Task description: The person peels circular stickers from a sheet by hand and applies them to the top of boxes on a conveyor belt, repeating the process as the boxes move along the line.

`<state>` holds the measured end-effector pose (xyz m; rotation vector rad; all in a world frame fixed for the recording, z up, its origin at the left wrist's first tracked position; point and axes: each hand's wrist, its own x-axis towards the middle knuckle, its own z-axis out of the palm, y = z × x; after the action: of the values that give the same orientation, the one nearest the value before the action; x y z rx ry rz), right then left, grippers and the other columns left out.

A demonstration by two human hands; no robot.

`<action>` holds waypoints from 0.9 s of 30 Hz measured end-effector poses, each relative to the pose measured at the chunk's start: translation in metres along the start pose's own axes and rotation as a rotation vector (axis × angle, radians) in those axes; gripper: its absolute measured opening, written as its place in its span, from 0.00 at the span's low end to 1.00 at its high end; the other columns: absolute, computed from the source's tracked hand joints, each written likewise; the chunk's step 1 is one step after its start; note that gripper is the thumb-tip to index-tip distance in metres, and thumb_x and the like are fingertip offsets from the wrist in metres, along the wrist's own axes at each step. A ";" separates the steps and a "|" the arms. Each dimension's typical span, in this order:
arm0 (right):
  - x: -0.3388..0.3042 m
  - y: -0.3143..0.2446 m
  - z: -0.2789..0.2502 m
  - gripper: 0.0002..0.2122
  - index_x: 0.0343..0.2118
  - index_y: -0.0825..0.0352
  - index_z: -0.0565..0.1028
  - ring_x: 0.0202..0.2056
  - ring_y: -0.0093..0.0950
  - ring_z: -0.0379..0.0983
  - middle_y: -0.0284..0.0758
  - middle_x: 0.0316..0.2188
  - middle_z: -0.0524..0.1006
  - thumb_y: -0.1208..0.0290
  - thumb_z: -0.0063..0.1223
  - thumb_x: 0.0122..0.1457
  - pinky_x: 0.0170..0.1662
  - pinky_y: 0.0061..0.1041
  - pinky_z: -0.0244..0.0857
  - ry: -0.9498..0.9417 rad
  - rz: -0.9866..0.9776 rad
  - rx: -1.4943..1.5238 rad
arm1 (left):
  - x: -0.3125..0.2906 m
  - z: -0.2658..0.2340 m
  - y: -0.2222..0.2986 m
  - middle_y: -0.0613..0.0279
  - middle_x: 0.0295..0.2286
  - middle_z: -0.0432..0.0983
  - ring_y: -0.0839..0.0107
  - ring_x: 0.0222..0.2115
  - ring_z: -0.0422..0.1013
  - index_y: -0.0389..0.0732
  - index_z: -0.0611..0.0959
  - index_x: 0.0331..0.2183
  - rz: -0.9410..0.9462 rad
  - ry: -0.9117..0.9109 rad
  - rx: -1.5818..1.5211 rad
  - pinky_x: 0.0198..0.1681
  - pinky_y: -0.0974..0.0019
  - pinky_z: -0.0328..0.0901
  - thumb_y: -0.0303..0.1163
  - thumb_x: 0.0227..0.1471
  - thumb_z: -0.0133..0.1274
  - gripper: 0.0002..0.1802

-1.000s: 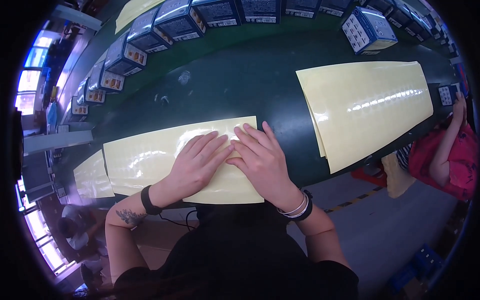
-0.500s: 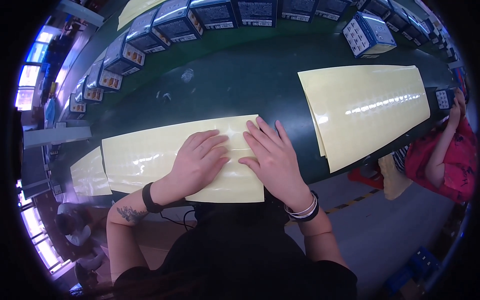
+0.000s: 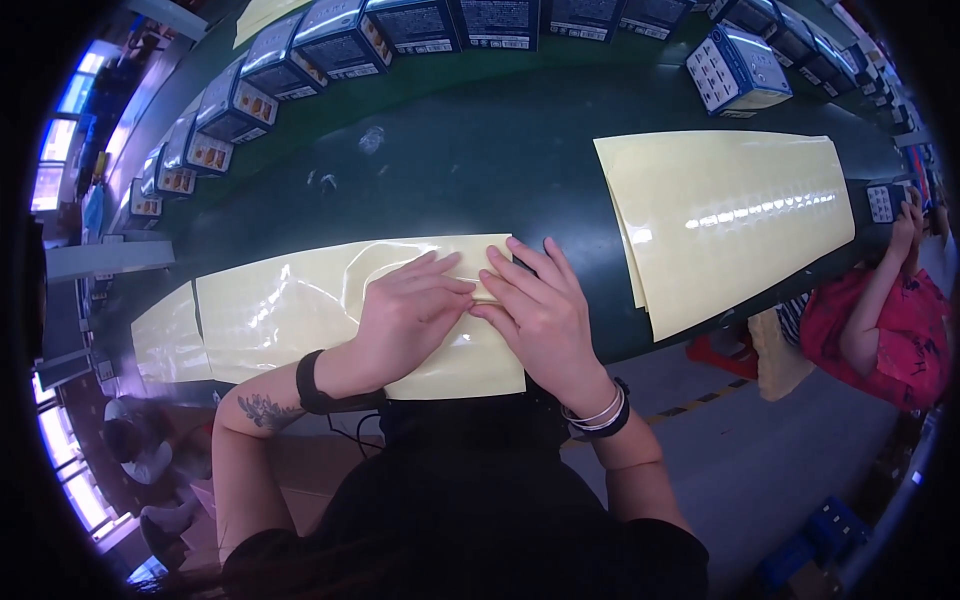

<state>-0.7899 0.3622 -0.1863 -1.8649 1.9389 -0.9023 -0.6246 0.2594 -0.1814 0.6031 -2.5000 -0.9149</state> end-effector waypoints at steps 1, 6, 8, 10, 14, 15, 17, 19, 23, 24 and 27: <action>0.000 -0.001 -0.001 0.18 0.40 0.68 0.80 0.55 0.38 0.70 0.37 0.48 0.78 0.68 0.68 0.45 0.61 0.47 0.57 0.000 -0.002 0.001 | -0.002 -0.001 0.002 0.59 0.33 0.82 0.55 0.44 0.76 0.38 0.85 0.28 -0.002 -0.008 -0.009 0.46 0.54 0.71 0.23 0.41 0.64 0.07; 0.001 0.001 -0.005 0.22 0.42 0.68 0.79 0.56 0.39 0.68 0.38 0.50 0.76 0.64 0.69 0.44 0.61 0.47 0.56 -0.040 0.012 0.003 | 0.021 -0.027 0.003 0.59 0.36 0.81 0.59 0.45 0.75 0.38 0.84 0.28 -0.190 -0.165 -0.231 0.48 0.57 0.69 0.23 0.42 0.63 0.06; -0.001 0.002 -0.004 0.24 0.43 0.68 0.79 0.57 0.39 0.68 0.38 0.52 0.76 0.62 0.69 0.43 0.62 0.47 0.55 -0.053 0.019 -0.009 | 0.047 -0.052 -0.005 0.59 0.37 0.81 0.59 0.43 0.75 0.38 0.83 0.27 -0.165 -0.216 -0.274 0.46 0.58 0.69 0.25 0.43 0.63 0.06; -0.002 0.004 -0.004 0.24 0.43 0.68 0.79 0.57 0.39 0.67 0.38 0.52 0.76 0.62 0.69 0.43 0.62 0.47 0.55 -0.048 0.022 -0.019 | 0.097 -0.077 -0.030 0.57 0.40 0.79 0.58 0.43 0.74 0.37 0.80 0.28 0.027 -0.166 -0.075 0.46 0.62 0.68 0.26 0.44 0.62 0.07; -0.003 0.000 -0.002 0.24 0.43 0.68 0.79 0.57 0.39 0.67 0.38 0.52 0.76 0.61 0.70 0.43 0.62 0.47 0.55 -0.043 0.001 -0.005 | 0.175 -0.122 -0.103 0.55 0.46 0.76 0.57 0.43 0.73 0.37 0.77 0.30 0.061 -0.111 0.295 0.47 0.61 0.66 0.26 0.46 0.61 0.09; -0.003 0.000 -0.002 0.24 0.43 0.68 0.79 0.57 0.39 0.67 0.38 0.52 0.76 0.61 0.70 0.43 0.62 0.47 0.55 -0.040 -0.002 0.000 | 0.186 -0.130 -0.117 0.56 0.46 0.75 0.56 0.43 0.72 0.38 0.79 0.32 -0.018 -0.128 0.286 0.48 0.59 0.65 0.26 0.47 0.61 0.09; -0.002 0.000 -0.001 0.24 0.43 0.68 0.79 0.57 0.39 0.67 0.38 0.51 0.76 0.61 0.70 0.43 0.62 0.47 0.55 -0.031 0.006 -0.006 | 0.201 -0.128 -0.152 0.56 0.42 0.76 0.56 0.40 0.73 0.39 0.80 0.32 0.044 -0.051 0.293 0.45 0.59 0.67 0.28 0.47 0.61 0.08; -0.001 -0.002 0.000 0.24 0.43 0.68 0.79 0.57 0.39 0.67 0.38 0.51 0.76 0.61 0.70 0.43 0.62 0.47 0.55 -0.032 0.011 0.003 | 0.204 -0.124 -0.171 0.56 0.33 0.79 0.56 0.33 0.74 0.41 0.82 0.31 0.145 0.095 0.313 0.38 0.60 0.69 0.31 0.47 0.61 0.08; -0.003 -0.004 -0.001 0.24 0.43 0.68 0.79 0.58 0.39 0.67 0.39 0.51 0.76 0.61 0.70 0.43 0.62 0.47 0.55 -0.037 0.013 0.001 | 0.203 -0.122 -0.176 0.59 0.37 0.78 0.57 0.37 0.73 0.42 0.83 0.36 0.019 0.129 0.326 0.43 0.58 0.67 0.30 0.48 0.60 0.10; -0.003 -0.003 -0.001 0.25 0.44 0.68 0.78 0.58 0.39 0.67 0.40 0.52 0.76 0.61 0.70 0.43 0.62 0.47 0.55 -0.038 0.015 -0.003 | 0.201 -0.119 -0.168 0.59 0.37 0.78 0.57 0.37 0.73 0.42 0.83 0.36 0.022 0.125 0.319 0.43 0.58 0.67 0.30 0.48 0.60 0.10; -0.005 -0.001 -0.003 0.25 0.46 0.68 0.77 0.58 0.40 0.67 0.42 0.52 0.75 0.62 0.70 0.44 0.62 0.47 0.54 0.014 0.044 0.087 | 0.186 -0.112 -0.146 0.51 0.40 0.76 0.54 0.32 0.76 0.38 0.79 0.40 0.198 0.359 0.382 0.35 0.59 0.70 0.29 0.49 0.59 0.15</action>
<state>-0.7903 0.3681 -0.1845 -1.7658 1.9090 -0.9724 -0.6835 0.0054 -0.1594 0.5625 -2.3562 -0.2287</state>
